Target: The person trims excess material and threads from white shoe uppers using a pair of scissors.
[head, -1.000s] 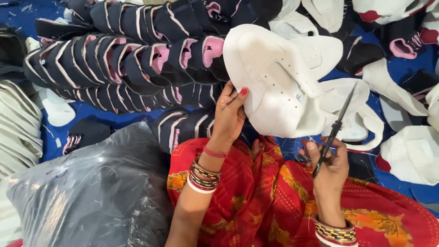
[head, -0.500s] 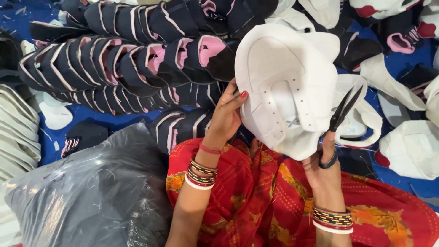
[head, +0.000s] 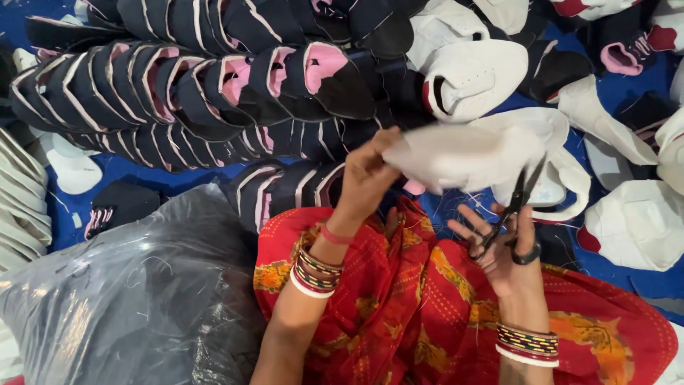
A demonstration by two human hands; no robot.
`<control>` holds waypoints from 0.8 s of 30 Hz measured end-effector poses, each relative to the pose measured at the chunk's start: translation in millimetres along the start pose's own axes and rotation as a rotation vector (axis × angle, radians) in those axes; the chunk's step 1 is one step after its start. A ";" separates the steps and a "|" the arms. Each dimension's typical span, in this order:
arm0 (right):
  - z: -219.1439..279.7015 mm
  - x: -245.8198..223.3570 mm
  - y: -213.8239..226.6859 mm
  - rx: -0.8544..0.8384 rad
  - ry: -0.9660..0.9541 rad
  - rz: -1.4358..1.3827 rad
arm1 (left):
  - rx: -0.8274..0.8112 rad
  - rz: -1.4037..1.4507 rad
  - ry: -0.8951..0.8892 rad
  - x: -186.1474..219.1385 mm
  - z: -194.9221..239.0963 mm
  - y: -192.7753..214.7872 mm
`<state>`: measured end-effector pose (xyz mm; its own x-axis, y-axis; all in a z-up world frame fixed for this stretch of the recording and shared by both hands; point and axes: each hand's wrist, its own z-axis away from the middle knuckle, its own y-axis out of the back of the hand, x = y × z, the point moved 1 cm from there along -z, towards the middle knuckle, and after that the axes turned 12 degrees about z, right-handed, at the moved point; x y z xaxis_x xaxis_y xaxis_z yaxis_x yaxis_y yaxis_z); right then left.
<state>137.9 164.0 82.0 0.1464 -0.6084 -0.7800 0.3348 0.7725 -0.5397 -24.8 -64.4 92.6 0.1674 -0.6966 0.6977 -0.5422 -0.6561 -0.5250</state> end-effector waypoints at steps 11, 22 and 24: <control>6.6 -71.3 -32.7 0.303 0.321 0.363 | -0.172 -0.482 -0.088 32.4 -18.8 -47.1; 3.9 -46.3 -46.1 0.197 0.704 0.352 | 0.198 0.791 0.713 -26.7 23.3 -45.1; 2.8 -34.5 -42.1 0.270 0.715 0.439 | 0.045 0.708 0.688 -27.3 24.3 -41.3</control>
<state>121.4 151.9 132.5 -0.2739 0.0627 -0.9597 0.6070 0.7853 -0.1219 13.1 -25.3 83.4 -0.7064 -0.6210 0.3397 -0.2987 -0.1736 -0.9384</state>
